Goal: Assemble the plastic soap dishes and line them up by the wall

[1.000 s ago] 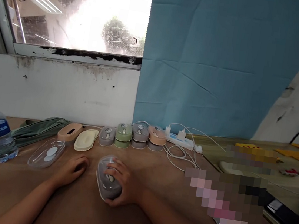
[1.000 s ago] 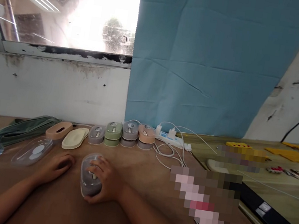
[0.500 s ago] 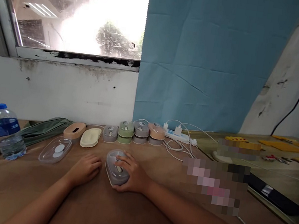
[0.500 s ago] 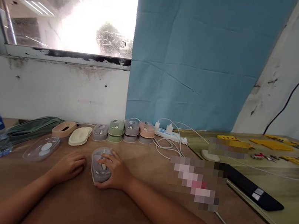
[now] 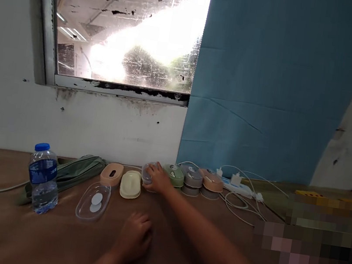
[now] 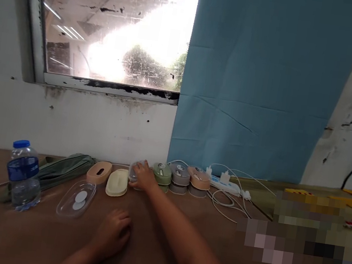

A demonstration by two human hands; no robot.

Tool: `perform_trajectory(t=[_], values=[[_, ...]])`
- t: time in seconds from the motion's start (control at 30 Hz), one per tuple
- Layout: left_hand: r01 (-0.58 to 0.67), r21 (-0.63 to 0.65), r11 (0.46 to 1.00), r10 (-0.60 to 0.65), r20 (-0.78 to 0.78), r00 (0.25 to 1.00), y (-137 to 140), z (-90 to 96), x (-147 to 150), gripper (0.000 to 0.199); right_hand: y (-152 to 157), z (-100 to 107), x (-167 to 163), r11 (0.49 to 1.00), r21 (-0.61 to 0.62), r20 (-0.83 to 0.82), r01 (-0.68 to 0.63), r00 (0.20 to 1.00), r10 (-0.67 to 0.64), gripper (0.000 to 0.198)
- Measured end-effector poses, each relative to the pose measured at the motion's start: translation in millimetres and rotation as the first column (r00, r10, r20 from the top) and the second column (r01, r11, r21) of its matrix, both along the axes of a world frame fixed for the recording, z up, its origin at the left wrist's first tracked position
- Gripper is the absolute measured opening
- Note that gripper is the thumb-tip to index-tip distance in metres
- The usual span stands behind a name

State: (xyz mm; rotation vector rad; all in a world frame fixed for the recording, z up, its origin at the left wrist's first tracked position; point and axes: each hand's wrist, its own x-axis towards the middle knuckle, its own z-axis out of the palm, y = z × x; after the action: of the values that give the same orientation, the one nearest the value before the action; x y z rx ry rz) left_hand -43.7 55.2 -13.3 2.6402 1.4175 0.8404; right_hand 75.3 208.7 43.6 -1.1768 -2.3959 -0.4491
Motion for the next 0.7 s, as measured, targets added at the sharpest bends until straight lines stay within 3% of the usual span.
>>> perform_trajectory(t=[0.1,0.2,0.3,0.4,0.5,0.6,0.7], values=[[0.003,0.024,1.0,-0.004,0.039,0.999,-0.1,2.7,-2.6,0.013,13.6,-2.1,-7.5,0.996,-0.01,0.019,0.083,0.996,-0.083,0.064],[-0.058,0.129,0.99,0.047,0.085,0.995,7.7,8.9,-12.7,0.016,18.3,-2.0,-7.6,0.992,-0.006,0.023,0.128,0.992,-0.128,0.061],[-0.167,0.264,0.95,0.156,0.062,0.986,24.9,11.8,-27.2,0.031,16.7,1.5,-4.5,0.992,0.002,0.037,0.129,0.991,-0.129,0.061],[-0.296,0.317,0.901,0.316,-0.013,0.949,43.9,6.0,-38.5,0.039,3.3,9.5,-3.0,0.997,0.032,0.059,0.076,0.995,-0.078,0.069],[-0.359,0.324,0.875,0.4,-0.067,0.914,56.6,-3.2,-43.4,0.035,-28.7,15.9,-0.7,0.997,0.064,0.101,-0.037,0.994,0.03,0.065],[-0.333,0.309,0.891,0.382,-0.112,0.917,62.3,-7.1,-45.1,0.029,-75.6,8.7,12.9,0.971,0.074,0.205,-0.226,0.957,0.207,0.049],[-0.291,0.28,0.915,0.338,-0.136,0.931,63.9,-4.5,-46.8,0.026,-122.0,-14.3,42.9,0.845,0.091,0.31,-0.527,0.822,0.478,0.035]])
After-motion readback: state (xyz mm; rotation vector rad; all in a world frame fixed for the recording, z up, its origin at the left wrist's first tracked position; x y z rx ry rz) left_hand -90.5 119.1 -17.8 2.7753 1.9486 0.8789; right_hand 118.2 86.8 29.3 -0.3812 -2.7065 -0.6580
